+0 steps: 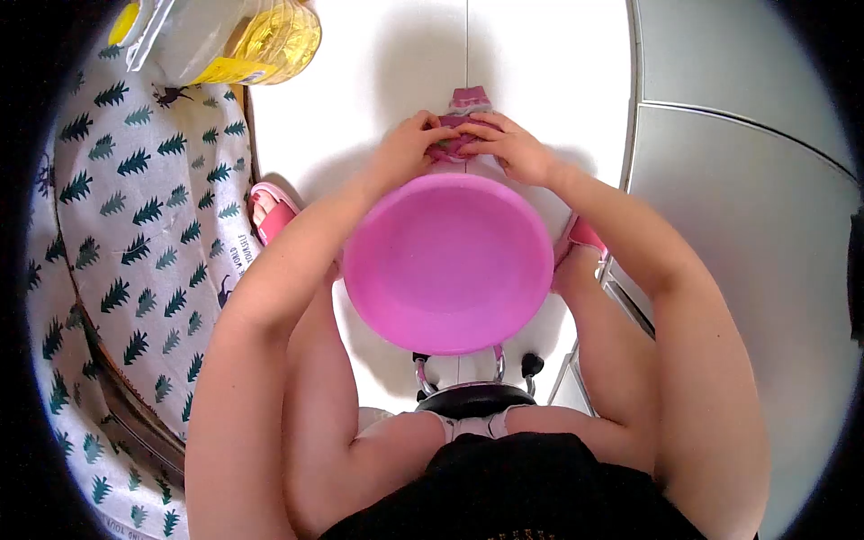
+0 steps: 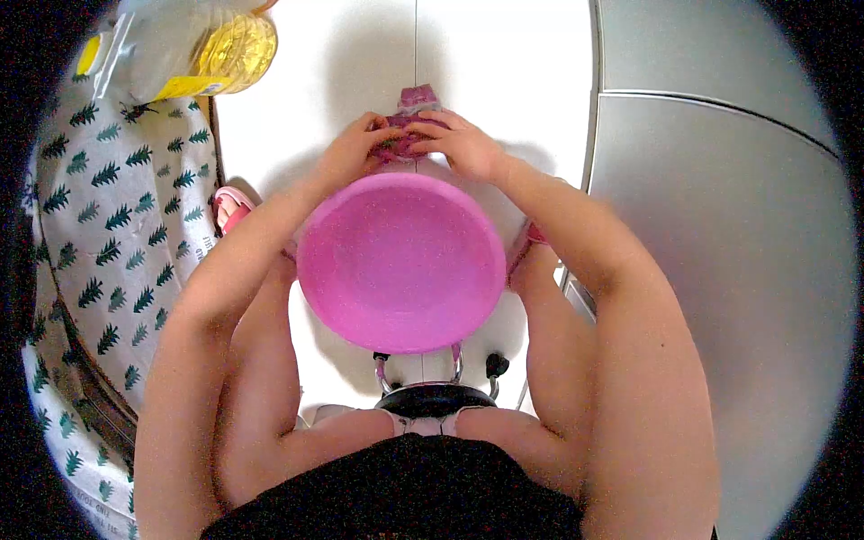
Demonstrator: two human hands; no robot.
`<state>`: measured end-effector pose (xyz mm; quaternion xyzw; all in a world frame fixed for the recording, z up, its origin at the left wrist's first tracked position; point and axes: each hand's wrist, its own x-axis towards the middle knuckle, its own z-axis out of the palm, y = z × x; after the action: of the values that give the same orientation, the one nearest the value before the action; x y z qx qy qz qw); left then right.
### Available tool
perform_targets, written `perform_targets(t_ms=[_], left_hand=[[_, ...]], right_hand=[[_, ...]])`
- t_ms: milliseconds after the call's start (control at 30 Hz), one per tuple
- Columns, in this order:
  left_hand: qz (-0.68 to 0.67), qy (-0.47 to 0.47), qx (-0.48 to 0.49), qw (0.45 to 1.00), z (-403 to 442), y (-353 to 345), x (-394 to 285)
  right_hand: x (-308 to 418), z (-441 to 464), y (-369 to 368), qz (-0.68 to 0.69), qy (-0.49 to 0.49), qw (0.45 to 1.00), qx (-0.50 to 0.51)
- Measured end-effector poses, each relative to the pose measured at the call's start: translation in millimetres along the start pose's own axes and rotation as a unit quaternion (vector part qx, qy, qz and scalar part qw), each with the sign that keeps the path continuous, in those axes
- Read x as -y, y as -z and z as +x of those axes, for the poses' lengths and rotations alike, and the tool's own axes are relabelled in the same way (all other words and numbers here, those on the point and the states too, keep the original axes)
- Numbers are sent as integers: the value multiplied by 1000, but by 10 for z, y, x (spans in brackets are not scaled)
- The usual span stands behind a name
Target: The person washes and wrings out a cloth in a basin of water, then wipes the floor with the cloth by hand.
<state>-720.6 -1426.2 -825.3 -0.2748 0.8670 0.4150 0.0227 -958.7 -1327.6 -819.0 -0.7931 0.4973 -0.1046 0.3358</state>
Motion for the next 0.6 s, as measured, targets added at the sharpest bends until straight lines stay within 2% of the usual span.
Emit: perform_targets(t_ms=[167,367,600], left_hand=[[46,-27,-25,998,-90,-145,-43],[24,-35,-8,999,-175,-343,-35],[37,-6,10,999,-315,-433,-159]], right_hand=[[53,-144,-172,6,-13,1000,-9],[55,-287,-320,-5,7,1000,-10],[22,-407,-563,32,6,999,-15]])
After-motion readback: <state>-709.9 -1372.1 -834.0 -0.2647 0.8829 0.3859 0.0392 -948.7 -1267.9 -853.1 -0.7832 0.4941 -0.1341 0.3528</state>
